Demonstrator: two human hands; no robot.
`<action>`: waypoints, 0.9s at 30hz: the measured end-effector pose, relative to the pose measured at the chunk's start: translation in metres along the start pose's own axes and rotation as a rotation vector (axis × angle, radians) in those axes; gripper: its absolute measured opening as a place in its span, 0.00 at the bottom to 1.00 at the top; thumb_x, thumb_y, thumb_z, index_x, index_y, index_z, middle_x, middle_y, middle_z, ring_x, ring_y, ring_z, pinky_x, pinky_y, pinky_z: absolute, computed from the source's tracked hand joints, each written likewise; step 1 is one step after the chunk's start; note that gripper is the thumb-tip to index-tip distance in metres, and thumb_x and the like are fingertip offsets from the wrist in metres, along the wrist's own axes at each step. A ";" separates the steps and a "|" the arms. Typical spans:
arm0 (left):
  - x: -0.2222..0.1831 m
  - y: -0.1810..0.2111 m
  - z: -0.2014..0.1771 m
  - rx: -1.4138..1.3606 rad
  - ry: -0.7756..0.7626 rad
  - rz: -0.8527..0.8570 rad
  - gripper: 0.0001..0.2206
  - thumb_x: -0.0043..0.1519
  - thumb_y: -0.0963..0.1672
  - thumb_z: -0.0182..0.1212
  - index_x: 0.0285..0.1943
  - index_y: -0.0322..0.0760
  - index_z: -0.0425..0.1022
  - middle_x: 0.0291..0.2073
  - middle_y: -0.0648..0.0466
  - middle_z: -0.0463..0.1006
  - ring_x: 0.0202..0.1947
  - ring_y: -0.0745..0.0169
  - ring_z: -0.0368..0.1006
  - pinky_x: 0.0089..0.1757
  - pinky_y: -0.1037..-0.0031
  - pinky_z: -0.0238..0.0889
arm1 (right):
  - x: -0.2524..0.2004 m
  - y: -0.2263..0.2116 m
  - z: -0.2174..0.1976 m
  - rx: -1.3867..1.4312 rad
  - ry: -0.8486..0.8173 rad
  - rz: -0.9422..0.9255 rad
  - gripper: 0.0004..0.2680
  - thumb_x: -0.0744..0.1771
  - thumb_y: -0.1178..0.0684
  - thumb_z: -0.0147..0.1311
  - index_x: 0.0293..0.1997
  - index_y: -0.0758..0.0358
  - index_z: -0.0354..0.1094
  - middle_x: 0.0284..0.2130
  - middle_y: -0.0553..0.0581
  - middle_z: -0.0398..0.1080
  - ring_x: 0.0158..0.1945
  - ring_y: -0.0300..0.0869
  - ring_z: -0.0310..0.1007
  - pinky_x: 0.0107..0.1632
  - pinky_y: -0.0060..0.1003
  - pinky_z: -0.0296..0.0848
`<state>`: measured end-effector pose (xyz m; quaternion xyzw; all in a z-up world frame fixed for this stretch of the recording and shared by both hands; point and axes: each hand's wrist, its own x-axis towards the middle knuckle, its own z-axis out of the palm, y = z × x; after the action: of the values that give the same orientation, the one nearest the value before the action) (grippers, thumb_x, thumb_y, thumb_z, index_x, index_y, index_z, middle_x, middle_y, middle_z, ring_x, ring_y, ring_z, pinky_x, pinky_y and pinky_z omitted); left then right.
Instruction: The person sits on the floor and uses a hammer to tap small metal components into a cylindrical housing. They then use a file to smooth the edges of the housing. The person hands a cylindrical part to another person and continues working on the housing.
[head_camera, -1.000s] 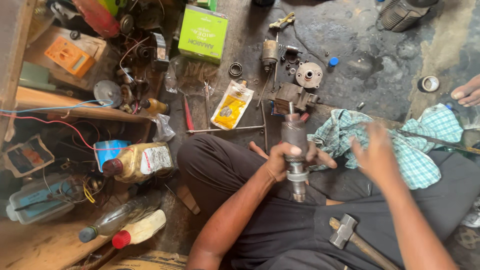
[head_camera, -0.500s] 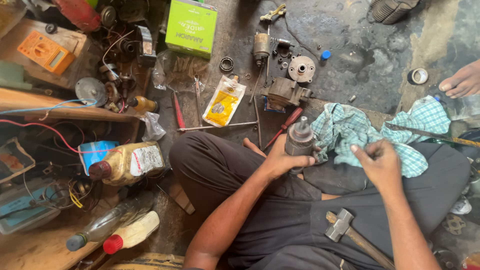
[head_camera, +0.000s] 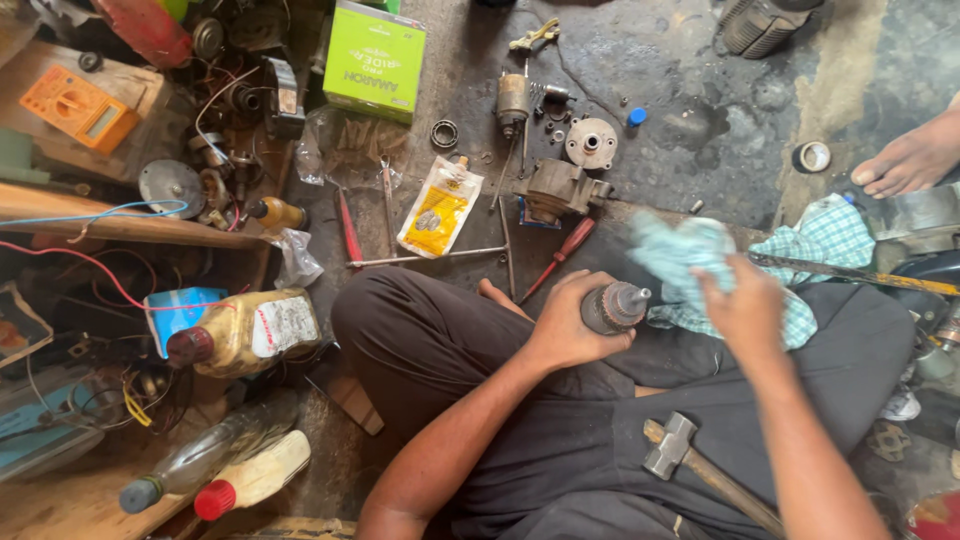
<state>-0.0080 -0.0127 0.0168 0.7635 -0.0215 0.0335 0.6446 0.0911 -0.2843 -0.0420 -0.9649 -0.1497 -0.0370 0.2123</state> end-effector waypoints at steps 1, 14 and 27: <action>0.001 0.000 0.000 0.036 0.009 0.036 0.18 0.46 0.45 0.74 0.45 0.39 0.78 0.39 0.53 0.82 0.45 0.52 0.78 0.55 0.62 0.65 | 0.002 -0.002 -0.019 -0.079 0.024 0.053 0.15 0.68 0.43 0.64 0.40 0.70 0.74 0.30 0.74 0.72 0.35 0.67 0.74 0.39 0.55 0.70; -0.003 0.000 0.004 0.678 0.019 0.307 0.27 0.37 0.49 0.76 0.48 0.42 0.78 0.54 0.55 0.79 0.65 0.45 0.68 0.69 0.45 0.33 | -0.045 -0.100 -0.106 0.692 -0.249 -0.312 0.13 0.63 0.46 0.62 0.45 0.58 0.66 0.52 0.72 0.73 0.67 0.58 0.65 0.67 0.57 0.58; 0.004 0.070 0.039 0.898 0.417 0.507 0.29 0.66 0.43 0.61 0.77 0.45 0.58 0.78 0.44 0.54 0.82 0.38 0.41 0.76 0.49 0.30 | -0.098 -0.067 -0.060 1.343 -0.286 0.267 0.21 0.57 0.59 0.66 0.53 0.69 0.65 0.37 0.57 0.72 0.38 0.37 0.75 0.40 0.39 0.81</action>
<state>-0.0083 -0.0629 0.0790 0.9113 -0.0601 0.3440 0.2181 -0.0237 -0.2780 0.0259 -0.6303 -0.0468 0.2174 0.7438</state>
